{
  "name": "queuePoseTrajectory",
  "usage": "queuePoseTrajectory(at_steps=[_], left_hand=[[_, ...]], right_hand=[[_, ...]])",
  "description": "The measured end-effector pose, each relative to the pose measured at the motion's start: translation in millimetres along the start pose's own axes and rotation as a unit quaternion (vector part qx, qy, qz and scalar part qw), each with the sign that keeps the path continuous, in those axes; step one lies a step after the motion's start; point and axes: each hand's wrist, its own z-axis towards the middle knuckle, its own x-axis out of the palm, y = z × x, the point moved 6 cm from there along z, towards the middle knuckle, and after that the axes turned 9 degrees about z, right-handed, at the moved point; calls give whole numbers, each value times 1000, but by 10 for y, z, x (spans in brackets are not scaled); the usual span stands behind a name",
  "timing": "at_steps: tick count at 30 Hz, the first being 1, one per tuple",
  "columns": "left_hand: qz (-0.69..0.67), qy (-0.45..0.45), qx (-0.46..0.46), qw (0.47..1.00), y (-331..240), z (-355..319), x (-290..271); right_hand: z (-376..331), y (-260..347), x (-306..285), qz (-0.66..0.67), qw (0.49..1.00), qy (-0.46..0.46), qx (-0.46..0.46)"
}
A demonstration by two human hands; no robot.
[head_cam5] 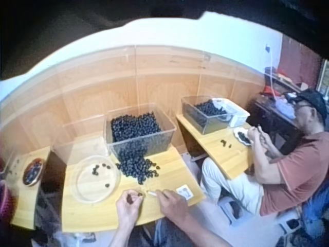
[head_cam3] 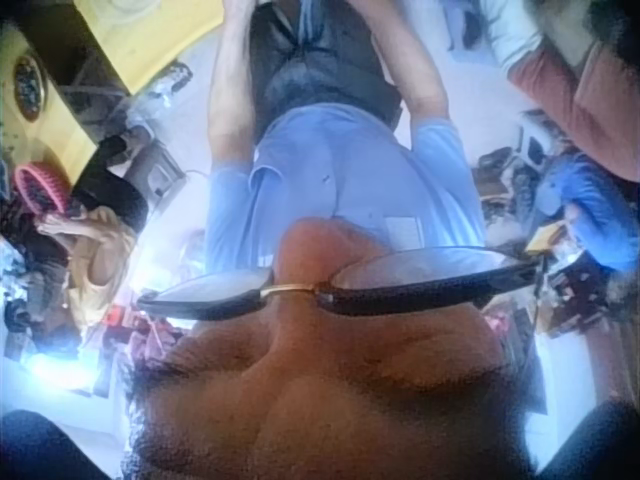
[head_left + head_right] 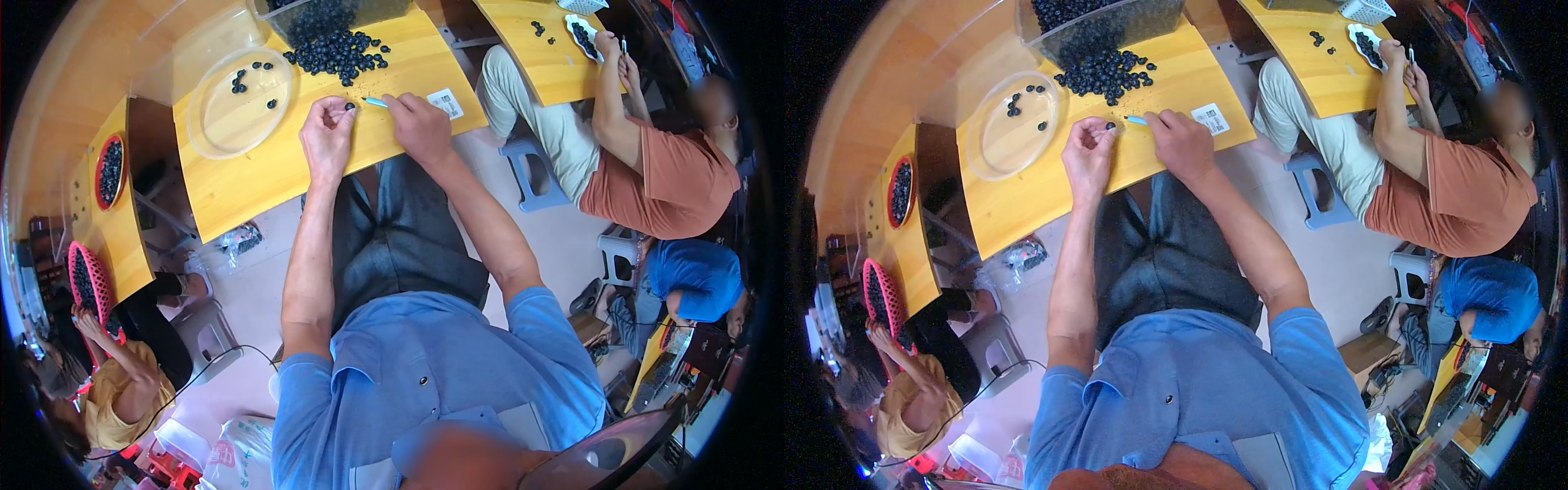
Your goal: The person takes off eyeglasses, scoops small black items from a container onto the table, and pierces them individually using a handheld tool before placing them onto a round clear plate.
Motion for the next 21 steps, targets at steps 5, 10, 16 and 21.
queuePoseTrajectory(at_steps=[5,10,16,21], left_hand=[[64,-21,67,995,-111,11,-146],[104,-102,133,980,-374,266,-719],[354,-117,276,886,-758,412,-1025],[89,51,291,951,-1653,-583,-585]], right_hand=[[-18,-12,-9,17,1000,-13,10],[-51,-43,-38,26,999,-19,23],[-39,-19,-48,39,999,-25,13],[-77,-53,-111,44,998,-29,19]])
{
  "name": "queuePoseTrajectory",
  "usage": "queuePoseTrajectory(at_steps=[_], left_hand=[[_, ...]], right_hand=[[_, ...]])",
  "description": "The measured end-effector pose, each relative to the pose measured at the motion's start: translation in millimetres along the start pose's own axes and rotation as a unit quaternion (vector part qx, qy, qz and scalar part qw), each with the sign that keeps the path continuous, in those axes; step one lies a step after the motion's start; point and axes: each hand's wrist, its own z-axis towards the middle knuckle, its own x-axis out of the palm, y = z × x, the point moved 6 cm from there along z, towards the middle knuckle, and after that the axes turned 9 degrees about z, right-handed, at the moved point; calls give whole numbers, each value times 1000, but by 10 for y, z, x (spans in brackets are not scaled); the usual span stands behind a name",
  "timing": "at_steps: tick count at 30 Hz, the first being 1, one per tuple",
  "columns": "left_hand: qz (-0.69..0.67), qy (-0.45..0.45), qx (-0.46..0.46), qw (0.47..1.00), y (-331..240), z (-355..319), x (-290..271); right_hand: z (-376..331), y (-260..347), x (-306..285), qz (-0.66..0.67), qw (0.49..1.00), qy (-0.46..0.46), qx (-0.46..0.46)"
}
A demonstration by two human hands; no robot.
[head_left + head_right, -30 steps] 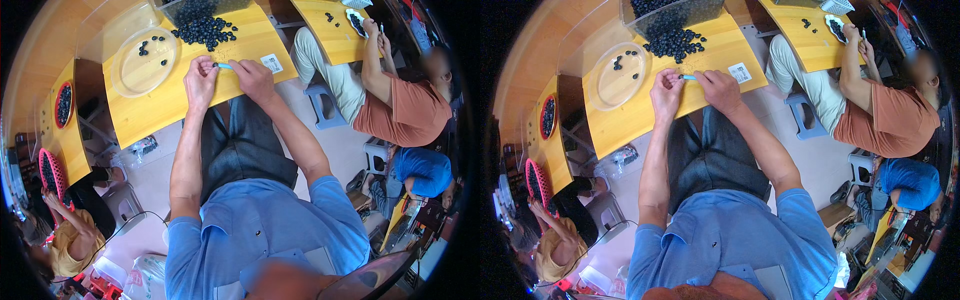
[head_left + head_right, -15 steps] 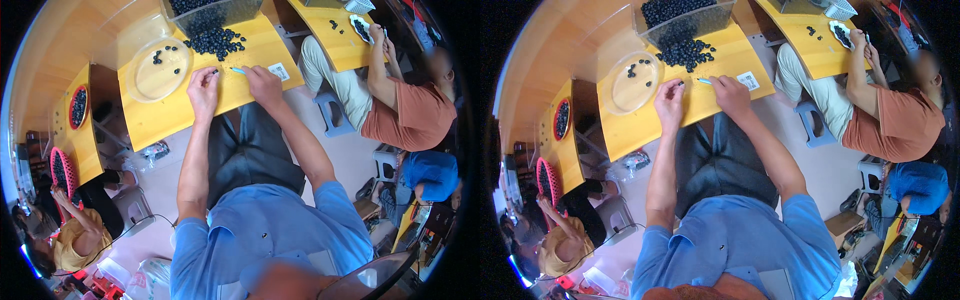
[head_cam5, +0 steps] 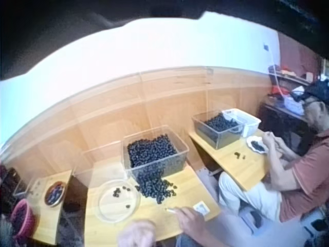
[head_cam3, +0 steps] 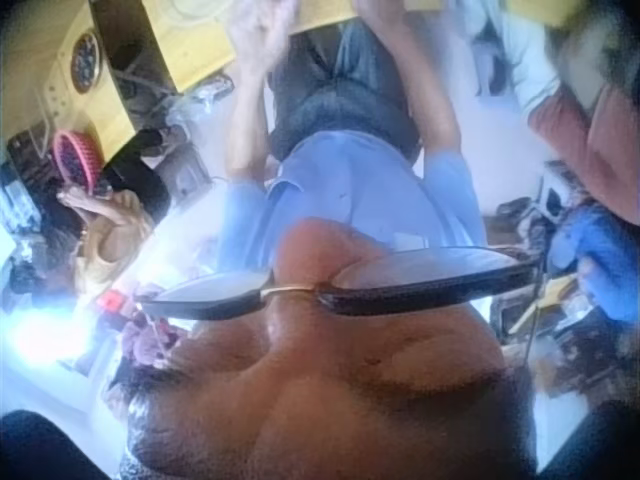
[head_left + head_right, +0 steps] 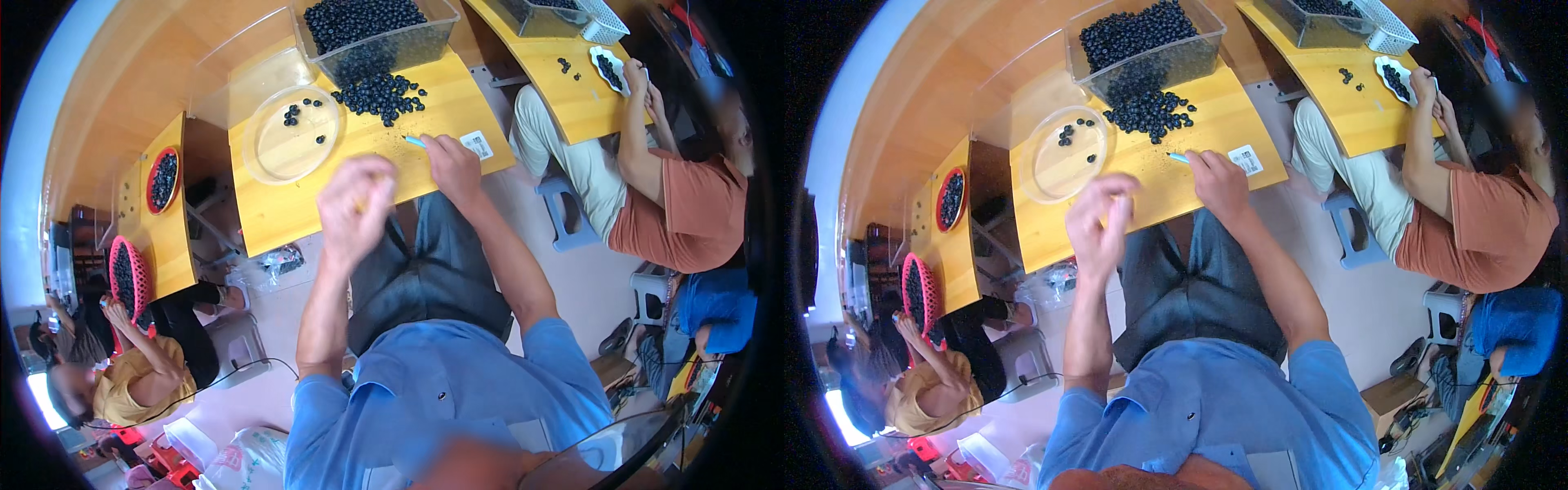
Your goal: The person takes off eyeglasses, scoops small black items from a container onto the table, and pierces them individually using a handheld tool before placing them onto a round clear plate.
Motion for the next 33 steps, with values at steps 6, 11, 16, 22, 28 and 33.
queuePoseTrajectory(at_steps=[6,11,16,22,28,33], left_hand=[[-360,136,48,922,-1526,213,-148],[-514,161,-54,841,-1739,-25,-225],[-552,167,-44,816,-1704,-160,-162],[-545,188,-41,816,-1939,-377,-178],[-651,7,4,759,-1758,-786,-531],[-446,58,-118,885,-1538,-1131,-472]], right_hand=[[25,-35,32,33,999,2,14],[61,34,162,33,999,14,-1],[7,-15,144,19,1000,11,9],[45,-65,114,-10,1000,6,12],[-2,-29,203,22,1000,-6,-10],[-25,-68,116,4,1000,-4,8]])
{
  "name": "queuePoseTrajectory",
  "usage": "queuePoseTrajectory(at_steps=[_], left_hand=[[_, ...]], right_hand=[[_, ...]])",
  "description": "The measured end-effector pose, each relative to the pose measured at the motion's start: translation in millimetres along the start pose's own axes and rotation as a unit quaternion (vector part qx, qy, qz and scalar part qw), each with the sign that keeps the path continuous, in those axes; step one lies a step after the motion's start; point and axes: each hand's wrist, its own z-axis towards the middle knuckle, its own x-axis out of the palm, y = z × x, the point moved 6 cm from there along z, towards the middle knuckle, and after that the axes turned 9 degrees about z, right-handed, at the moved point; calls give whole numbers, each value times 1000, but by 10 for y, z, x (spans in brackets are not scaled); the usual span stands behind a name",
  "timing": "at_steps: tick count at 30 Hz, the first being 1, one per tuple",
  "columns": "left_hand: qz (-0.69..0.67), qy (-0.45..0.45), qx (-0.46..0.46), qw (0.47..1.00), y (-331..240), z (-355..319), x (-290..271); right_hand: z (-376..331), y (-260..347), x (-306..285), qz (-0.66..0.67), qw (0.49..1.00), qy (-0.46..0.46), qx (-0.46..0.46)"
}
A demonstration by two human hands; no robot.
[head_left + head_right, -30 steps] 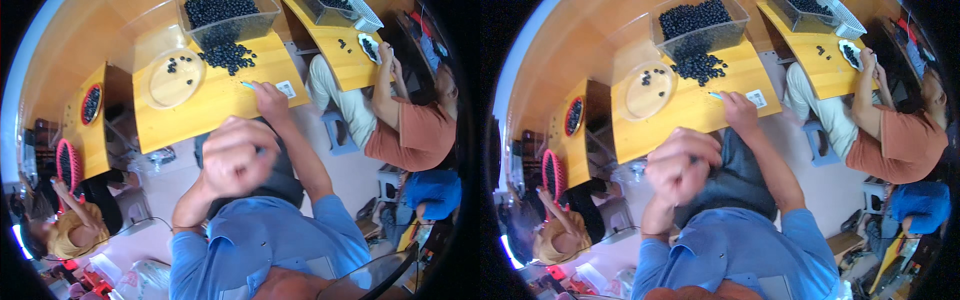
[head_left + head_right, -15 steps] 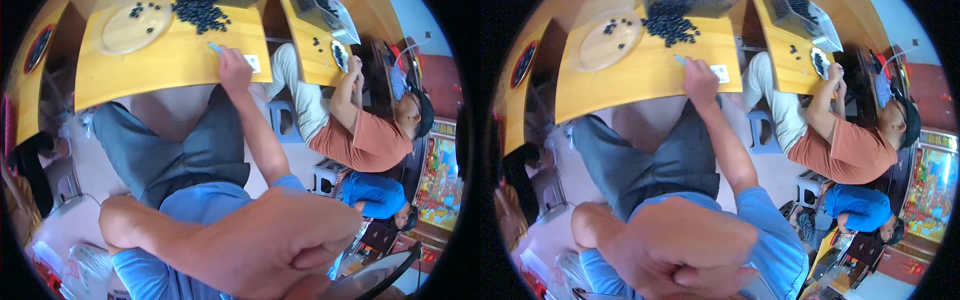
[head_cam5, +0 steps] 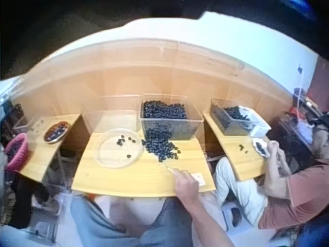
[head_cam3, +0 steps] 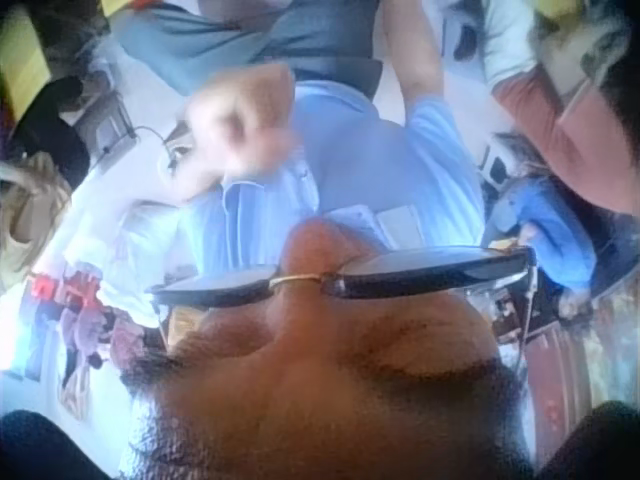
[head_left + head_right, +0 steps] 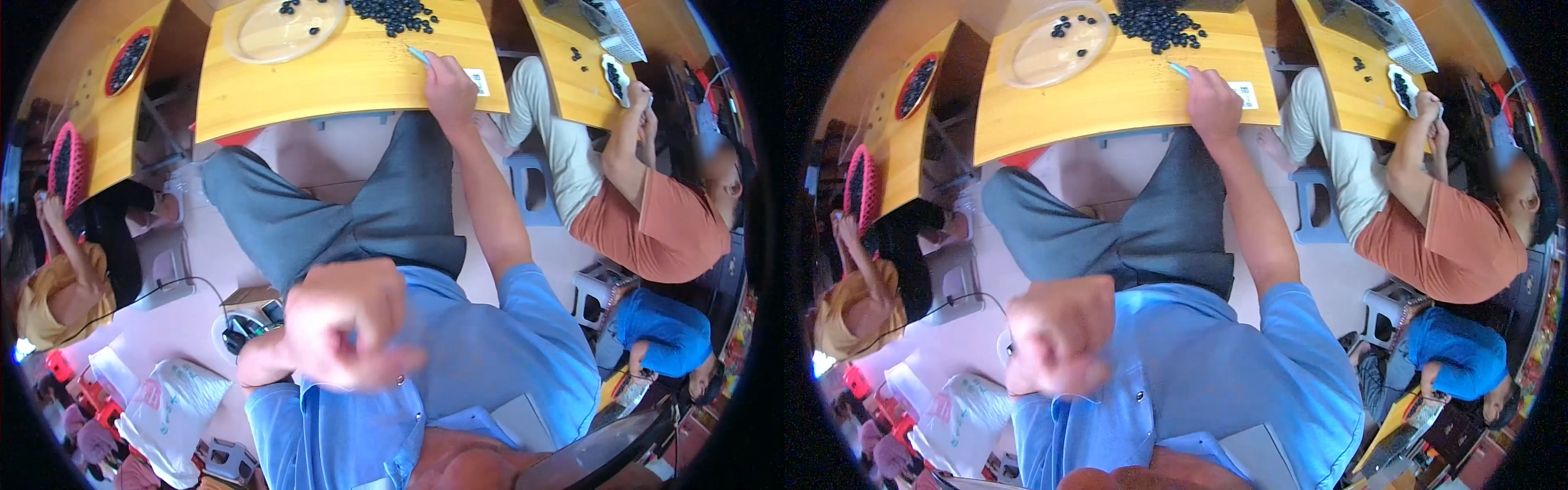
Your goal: The person takes off eyeglasses, scoops small black items from a container onto the table, and pierces them individually using a handheld tool before placing them onto a round clear plate.
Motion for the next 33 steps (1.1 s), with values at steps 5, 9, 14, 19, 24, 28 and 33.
queuePoseTrajectory(at_steps=[5,9,14,19,24,28,33], left_hand=[[102,-125,-206,965,828,-347,-252],[89,-139,-264,950,1302,-326,-301],[85,-85,-292,949,1622,-207,-86],[120,-67,-305,942,1724,-240,21],[129,-69,-325,934,1889,-351,-45],[138,-70,-331,931,1963,-375,-54],[125,-77,-334,931,2020,-412,-53]], right_hand=[[10,-2,-17,-20,999,-15,-23],[17,16,-39,-35,999,-18,-33],[36,33,-35,-24,999,-7,-22],[17,-5,-48,-23,999,-22,-21],[19,23,-62,-6,1000,-20,-21],[44,41,-95,-13,999,-22,-24],[27,24,-72,-15,999,-25,-27]])
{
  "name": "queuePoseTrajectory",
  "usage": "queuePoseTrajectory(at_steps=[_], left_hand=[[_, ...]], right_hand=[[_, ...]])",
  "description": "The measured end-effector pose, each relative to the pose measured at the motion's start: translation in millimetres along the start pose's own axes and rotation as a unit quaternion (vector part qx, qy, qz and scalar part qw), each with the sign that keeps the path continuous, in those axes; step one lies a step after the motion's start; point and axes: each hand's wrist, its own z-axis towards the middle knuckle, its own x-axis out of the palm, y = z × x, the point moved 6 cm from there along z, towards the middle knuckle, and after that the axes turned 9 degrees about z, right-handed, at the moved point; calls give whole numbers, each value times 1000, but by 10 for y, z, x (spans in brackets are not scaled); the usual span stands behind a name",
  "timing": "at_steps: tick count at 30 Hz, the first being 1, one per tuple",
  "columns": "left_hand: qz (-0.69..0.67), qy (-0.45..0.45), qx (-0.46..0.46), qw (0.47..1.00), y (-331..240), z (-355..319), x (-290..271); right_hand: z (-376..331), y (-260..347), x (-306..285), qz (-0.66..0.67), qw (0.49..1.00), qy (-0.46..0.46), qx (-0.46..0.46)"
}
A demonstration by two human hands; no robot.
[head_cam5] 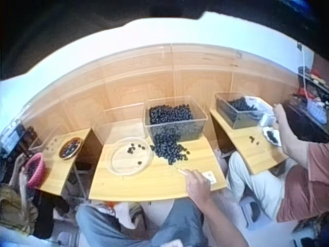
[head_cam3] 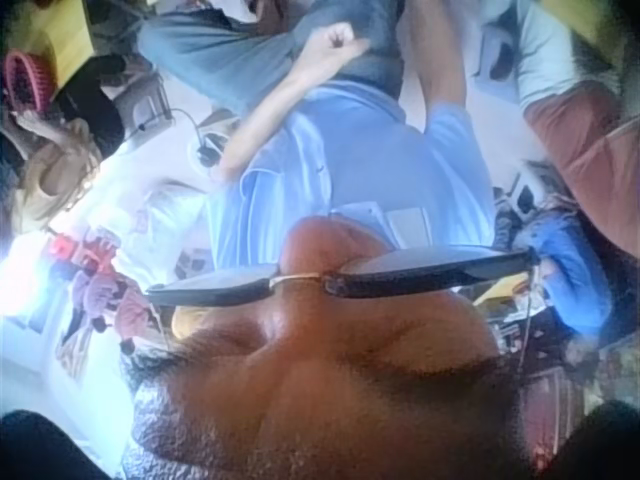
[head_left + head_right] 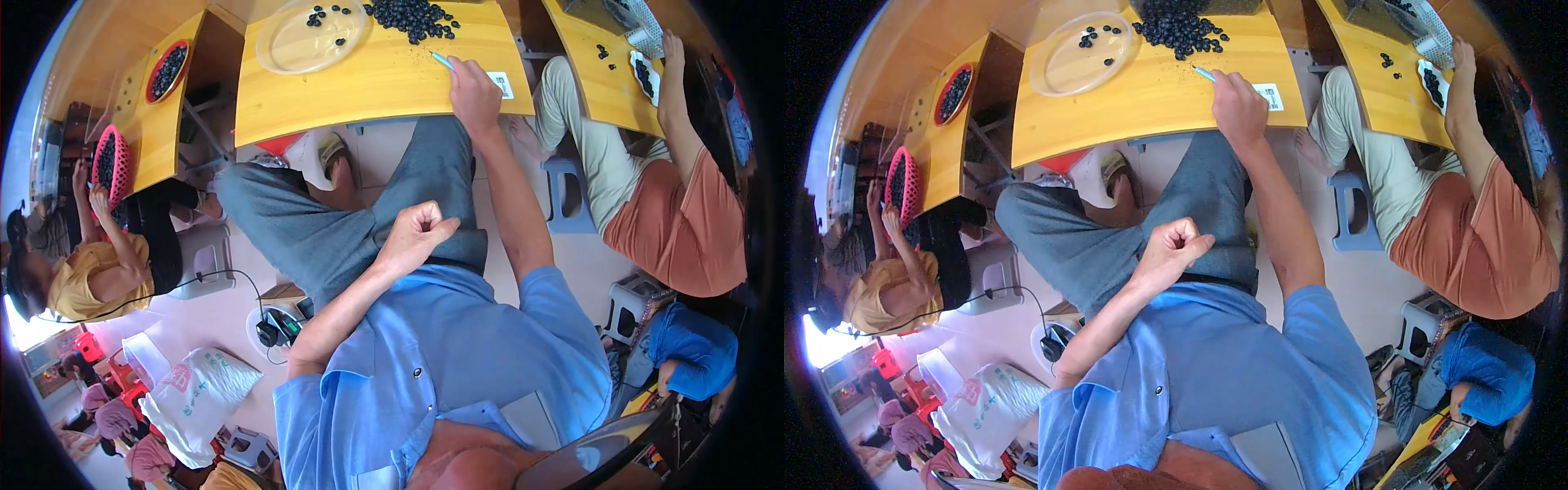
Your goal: The person takes off eyeglasses, scoops small black items from a container onto the table, and pierces them individually using a handheld tool before placing them onto a round clear plate.
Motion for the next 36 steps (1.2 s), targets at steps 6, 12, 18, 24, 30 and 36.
queuePoseTrajectory(at_steps=[6,12,18,24,30,36], left_hand=[[-1,5,2,1000,54,26,4],[-2,32,7,999,90,-2,149],[14,18,44,999,-57,25,95],[41,-78,78,993,-254,115,-579],[43,-189,100,976,-435,304,-1354],[35,-327,143,933,-557,436,-1954]], right_hand=[[6,4,-9,6,1000,0,10],[0,7,-20,5,1000,-5,18],[-15,-11,-33,6,1000,-11,26],[-23,-62,14,-4,999,-11,44],[43,-167,-62,42,992,51,105],[1,-526,-217,-19,992,54,114]])
